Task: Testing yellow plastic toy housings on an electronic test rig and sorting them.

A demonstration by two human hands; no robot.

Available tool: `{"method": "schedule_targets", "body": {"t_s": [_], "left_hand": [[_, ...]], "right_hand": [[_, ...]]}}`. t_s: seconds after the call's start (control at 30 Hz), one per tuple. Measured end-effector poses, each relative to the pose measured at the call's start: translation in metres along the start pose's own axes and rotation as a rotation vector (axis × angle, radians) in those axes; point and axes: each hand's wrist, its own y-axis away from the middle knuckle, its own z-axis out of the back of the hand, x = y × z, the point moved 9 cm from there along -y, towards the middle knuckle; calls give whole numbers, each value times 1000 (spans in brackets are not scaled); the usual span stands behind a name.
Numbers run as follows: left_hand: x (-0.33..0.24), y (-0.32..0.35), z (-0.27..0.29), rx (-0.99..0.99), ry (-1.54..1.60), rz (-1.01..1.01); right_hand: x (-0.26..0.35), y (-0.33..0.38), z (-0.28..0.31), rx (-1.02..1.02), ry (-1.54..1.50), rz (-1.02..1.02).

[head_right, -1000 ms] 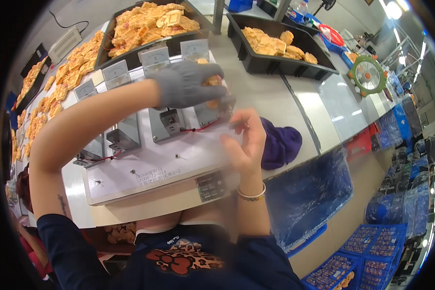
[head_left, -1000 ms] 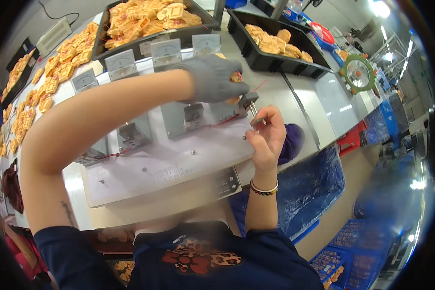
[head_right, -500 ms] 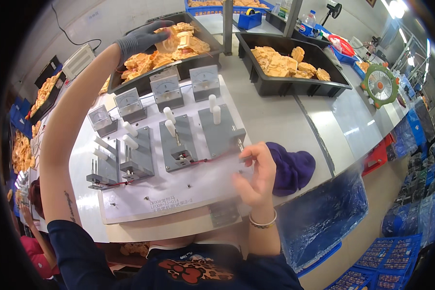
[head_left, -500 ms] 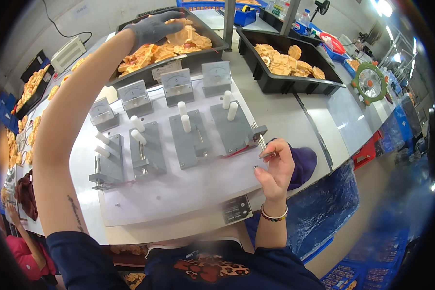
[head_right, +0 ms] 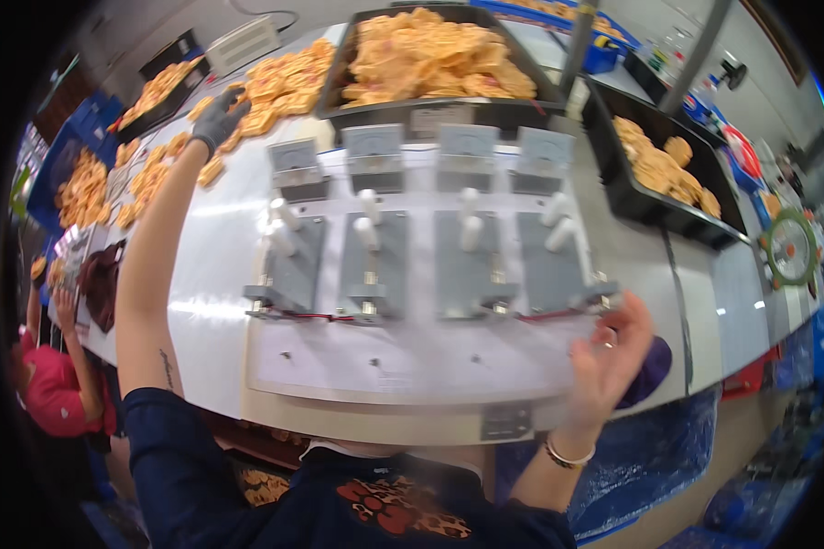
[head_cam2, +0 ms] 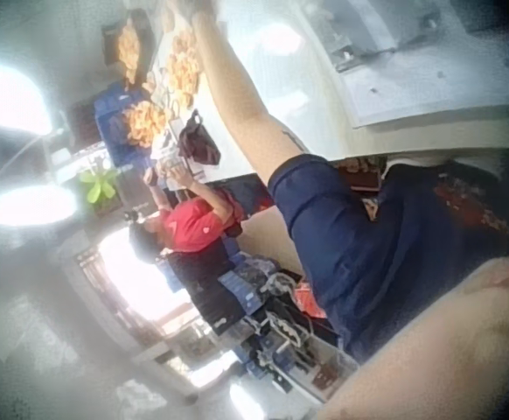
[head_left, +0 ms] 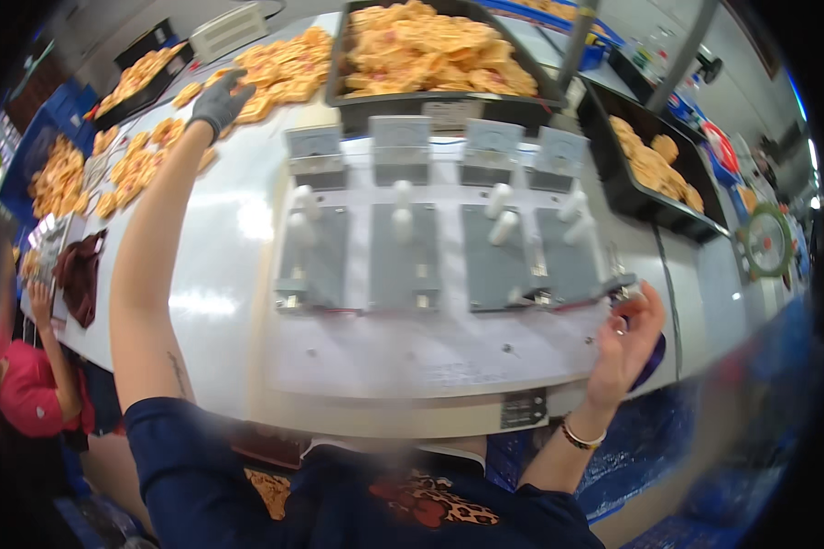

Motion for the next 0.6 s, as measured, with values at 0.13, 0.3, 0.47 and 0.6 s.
{"method": "schedule_targets", "body": {"t_s": [0.13,0.3,0.47,0.6], "left_hand": [[93,71,-11,98,-294,252],[150,113,-25,134,-423,326],[120,94,-29,31,-266,176],[107,94,-35,156,-206,363]], "right_hand": [[-1,0,9,-28,-17,31],[1,1,8,-25,39,119],[7,2,2,-46,173,90],[6,1,4,-63,181,116]]}}
